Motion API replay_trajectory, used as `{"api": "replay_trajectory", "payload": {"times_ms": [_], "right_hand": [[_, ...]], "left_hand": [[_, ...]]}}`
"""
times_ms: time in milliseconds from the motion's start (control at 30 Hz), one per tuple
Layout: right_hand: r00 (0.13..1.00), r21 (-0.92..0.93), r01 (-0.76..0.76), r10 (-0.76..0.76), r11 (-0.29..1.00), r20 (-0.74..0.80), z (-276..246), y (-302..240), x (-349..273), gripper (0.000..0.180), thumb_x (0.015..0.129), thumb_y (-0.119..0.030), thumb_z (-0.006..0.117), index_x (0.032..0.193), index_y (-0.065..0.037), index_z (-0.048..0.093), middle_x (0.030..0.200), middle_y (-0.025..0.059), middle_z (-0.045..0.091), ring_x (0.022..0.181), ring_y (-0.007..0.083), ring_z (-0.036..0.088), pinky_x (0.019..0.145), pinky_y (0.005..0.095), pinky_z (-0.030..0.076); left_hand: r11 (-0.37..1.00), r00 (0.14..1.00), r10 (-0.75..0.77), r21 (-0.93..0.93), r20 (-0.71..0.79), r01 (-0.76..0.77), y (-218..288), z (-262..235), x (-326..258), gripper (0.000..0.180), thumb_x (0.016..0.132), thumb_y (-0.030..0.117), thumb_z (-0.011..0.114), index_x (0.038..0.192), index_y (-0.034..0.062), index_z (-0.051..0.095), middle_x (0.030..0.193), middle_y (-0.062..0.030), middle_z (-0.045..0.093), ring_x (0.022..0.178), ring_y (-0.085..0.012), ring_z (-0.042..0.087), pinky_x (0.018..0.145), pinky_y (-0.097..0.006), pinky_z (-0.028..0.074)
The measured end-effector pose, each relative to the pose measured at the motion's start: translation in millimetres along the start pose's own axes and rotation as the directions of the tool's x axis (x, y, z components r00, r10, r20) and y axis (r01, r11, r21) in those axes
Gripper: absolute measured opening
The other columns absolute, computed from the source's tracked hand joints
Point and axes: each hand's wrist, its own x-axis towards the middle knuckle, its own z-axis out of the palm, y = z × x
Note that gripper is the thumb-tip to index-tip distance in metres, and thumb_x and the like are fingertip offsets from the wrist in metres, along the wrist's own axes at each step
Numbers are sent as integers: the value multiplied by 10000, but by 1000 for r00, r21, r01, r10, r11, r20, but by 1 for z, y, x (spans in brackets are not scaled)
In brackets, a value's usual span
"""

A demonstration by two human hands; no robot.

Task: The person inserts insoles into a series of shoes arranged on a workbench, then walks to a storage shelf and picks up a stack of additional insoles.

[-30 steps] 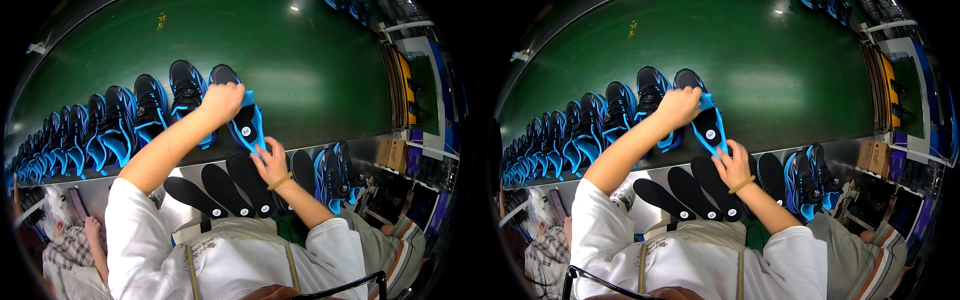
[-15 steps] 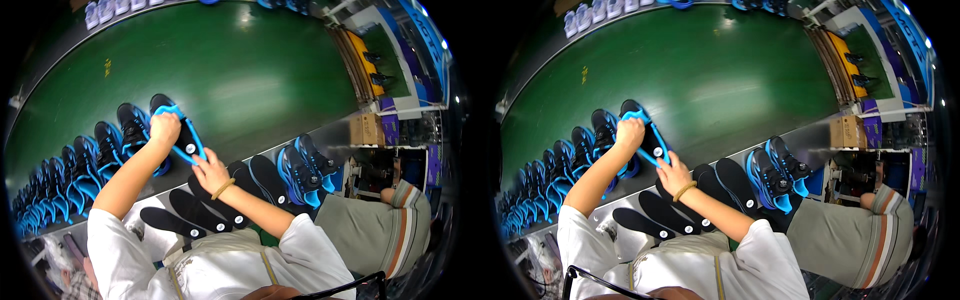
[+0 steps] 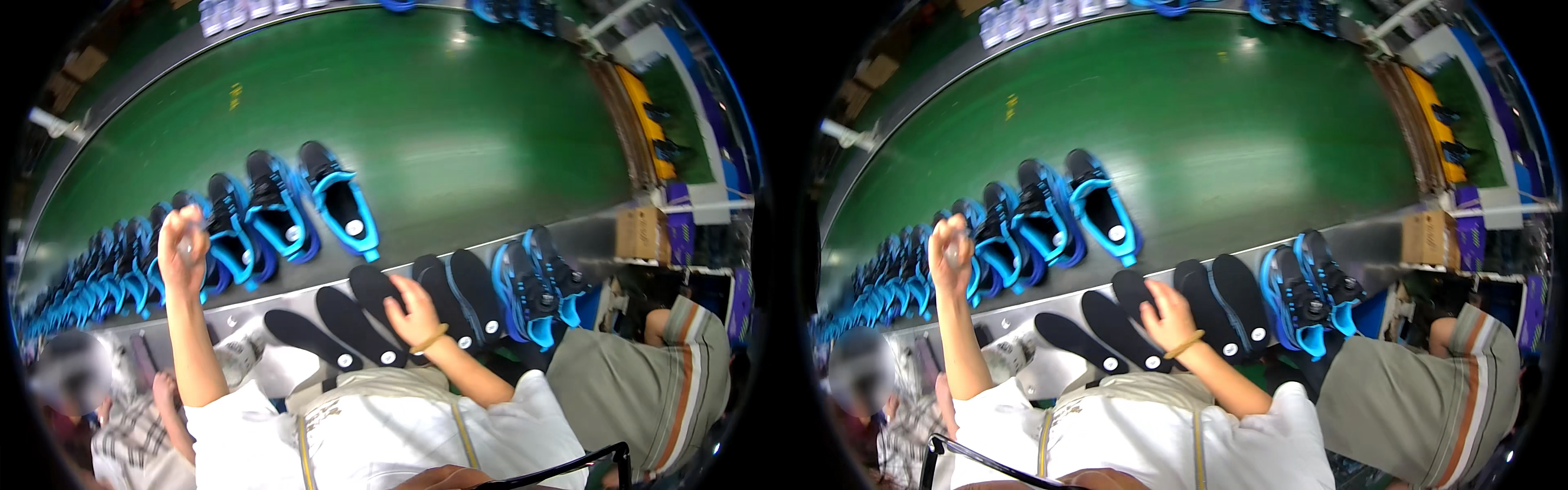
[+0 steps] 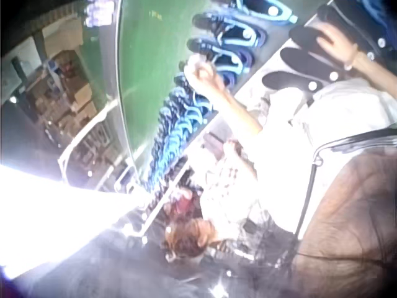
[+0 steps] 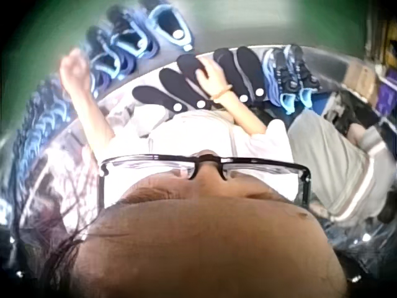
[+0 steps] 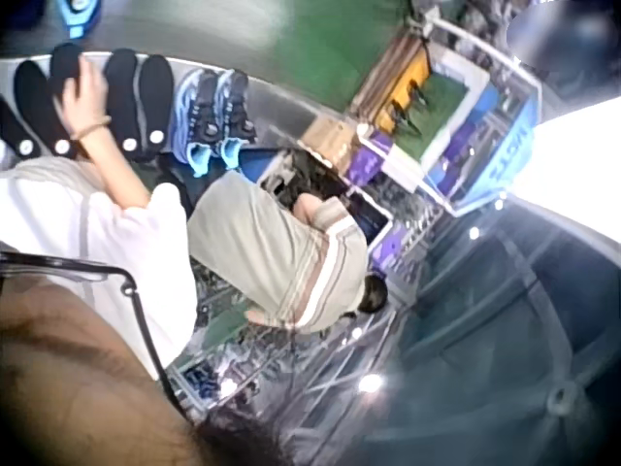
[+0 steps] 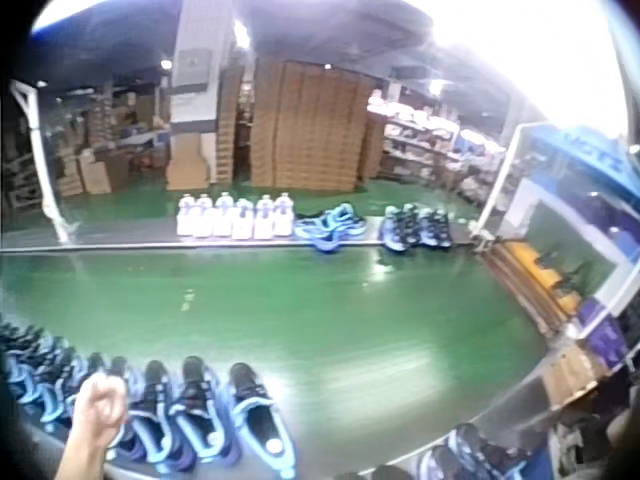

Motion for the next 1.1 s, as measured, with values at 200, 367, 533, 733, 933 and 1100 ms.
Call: {"api": "replay_trajectory", "payload": {"times_ms": [200, 367, 533, 733, 933, 1100], "right_hand": [[993, 100, -115, 116, 988, 0, 11, -2, -29, 215, 727, -40, 529, 936, 7, 526, 869, 140, 564, 806, 252, 550, 723, 317, 429], [994, 138, -92, 84, 986, 67, 28, -20, -48, 182, 745, -20, 513, 923, 7, 537, 827, 120, 577, 770, 218, 565, 689, 288, 438], [997, 103, -72, 70, 992, 23, 25, -31, -49, 152, 756, -16, 504, 900, 7, 545, 816, 120, 579, 762, 216, 568, 674, 276, 438], [983, 50, -119, 124, 992, -138, 9, -11, -56, 123, 765, -32, 514, 873, 9, 556, 808, 112, 581, 760, 206, 566, 684, 271, 433], [935, -339, 23, -141, 940, -327, -76, 60, -1, 277, 723, -60, 531, 996, -16, 506, 1001, 158, 504, 946, 286, 479, 823, 336, 369], [860, -712, -500, 185, 493, -475, -178, 144, 82, 731, 651, -238, 572, 1281, -260, 203, 1318, 175, 140, 1185, 357, 196, 936, 476, 191]], "left_hand": [[903, 722, 98, 366, -685, 224, 28, -93, -133, 199, 829, 267, 460, 704, 128, 390, 544, 41, 335, 433, -49, 290, 391, -173, 228], [479, 716, 538, 860, -445, 175, -52, -113, -192, 144, 834, 185, 460, 773, 55, 449, 602, -3, 404, 538, -144, 412, 474, -278, 323], [-100, 914, 404, 991, -44, 92, -59, -85, -203, 76, 771, 111, 504, 803, 45, 484, 772, -106, 466, 714, -283, 436, 619, -371, 327], [-160, 969, 246, 987, 26, 14, -65, -65, -213, 251, 722, 168, 531, 909, 8, 482, 996, -144, 450, 977, -337, 387, 844, -403, 301], [-91, 948, 313, 996, 48, -21, -75, -74, -218, 171, 757, 117, 479, 861, -17, 497, 879, -198, 506, 870, -352, 461, 789, -416, 340], [-146, 951, 309, 988, -2, 50, -78, -53, -210, 219, 762, 112, 481, 937, -15, 449, 906, -183, 486, 886, -344, 442, 784, -405, 312]]}}
